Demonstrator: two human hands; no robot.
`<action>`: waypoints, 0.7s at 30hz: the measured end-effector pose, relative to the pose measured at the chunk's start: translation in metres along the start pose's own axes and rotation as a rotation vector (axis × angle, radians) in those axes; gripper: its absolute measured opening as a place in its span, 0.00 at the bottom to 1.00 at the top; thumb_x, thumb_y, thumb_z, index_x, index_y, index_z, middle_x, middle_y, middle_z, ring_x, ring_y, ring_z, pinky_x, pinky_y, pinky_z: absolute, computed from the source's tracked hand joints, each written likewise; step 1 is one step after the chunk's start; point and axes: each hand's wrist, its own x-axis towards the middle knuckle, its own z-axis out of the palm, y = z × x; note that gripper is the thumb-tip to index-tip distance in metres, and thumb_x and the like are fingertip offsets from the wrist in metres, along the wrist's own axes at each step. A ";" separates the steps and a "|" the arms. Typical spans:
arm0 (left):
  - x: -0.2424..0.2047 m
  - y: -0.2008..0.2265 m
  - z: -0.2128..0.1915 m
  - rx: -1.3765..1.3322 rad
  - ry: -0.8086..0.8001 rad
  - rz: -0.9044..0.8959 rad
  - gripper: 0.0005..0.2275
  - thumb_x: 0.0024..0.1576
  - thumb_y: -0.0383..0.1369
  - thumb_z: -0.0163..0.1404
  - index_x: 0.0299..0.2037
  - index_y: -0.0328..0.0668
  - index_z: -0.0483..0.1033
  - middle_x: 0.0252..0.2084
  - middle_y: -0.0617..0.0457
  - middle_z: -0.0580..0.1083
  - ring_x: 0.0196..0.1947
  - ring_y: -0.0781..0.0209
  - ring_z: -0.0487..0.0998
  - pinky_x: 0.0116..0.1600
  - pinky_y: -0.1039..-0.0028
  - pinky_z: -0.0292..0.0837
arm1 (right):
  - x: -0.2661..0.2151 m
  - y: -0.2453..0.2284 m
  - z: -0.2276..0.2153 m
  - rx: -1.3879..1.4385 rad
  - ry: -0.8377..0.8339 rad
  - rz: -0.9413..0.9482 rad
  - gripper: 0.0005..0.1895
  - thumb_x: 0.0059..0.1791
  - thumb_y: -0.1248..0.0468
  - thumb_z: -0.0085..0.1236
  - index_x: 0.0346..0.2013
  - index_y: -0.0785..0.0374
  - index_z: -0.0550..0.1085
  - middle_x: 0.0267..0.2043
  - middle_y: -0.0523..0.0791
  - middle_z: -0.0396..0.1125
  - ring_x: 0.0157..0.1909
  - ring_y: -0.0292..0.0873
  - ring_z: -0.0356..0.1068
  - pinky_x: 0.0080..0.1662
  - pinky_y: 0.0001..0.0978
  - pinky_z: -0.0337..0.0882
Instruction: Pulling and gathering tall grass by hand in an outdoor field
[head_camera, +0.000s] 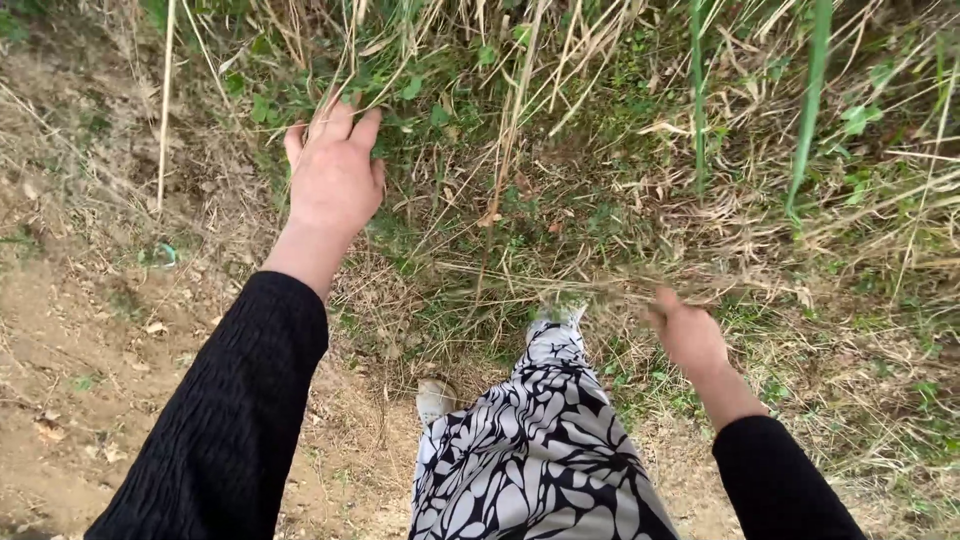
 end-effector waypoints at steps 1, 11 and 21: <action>0.002 0.002 0.003 0.002 0.005 0.002 0.26 0.57 0.33 0.52 0.67 0.44 0.66 0.68 0.41 0.62 0.66 0.43 0.62 0.66 0.38 0.47 | 0.006 -0.016 -0.019 0.002 0.005 -0.001 0.09 0.62 0.62 0.37 0.42 0.58 0.66 0.20 0.42 0.65 0.14 0.38 0.63 0.15 0.26 0.68; -0.003 0.022 -0.007 0.020 -0.041 -0.050 0.25 0.59 0.34 0.53 0.69 0.46 0.66 0.73 0.46 0.57 0.74 0.49 0.53 0.68 0.46 0.48 | 0.113 -0.132 -0.062 0.590 0.639 -0.450 0.18 0.62 0.55 0.45 0.34 0.61 0.75 0.15 0.40 0.68 0.16 0.35 0.69 0.29 0.26 0.72; -0.026 0.022 -0.018 -0.002 -0.043 -0.037 0.24 0.59 0.33 0.53 0.68 0.49 0.67 0.72 0.45 0.61 0.73 0.49 0.56 0.68 0.47 0.54 | 0.018 -0.021 0.003 0.234 0.535 -0.206 0.15 0.56 0.51 0.51 0.53 0.54 0.72 0.27 0.52 0.74 0.33 0.55 0.77 0.41 0.49 0.76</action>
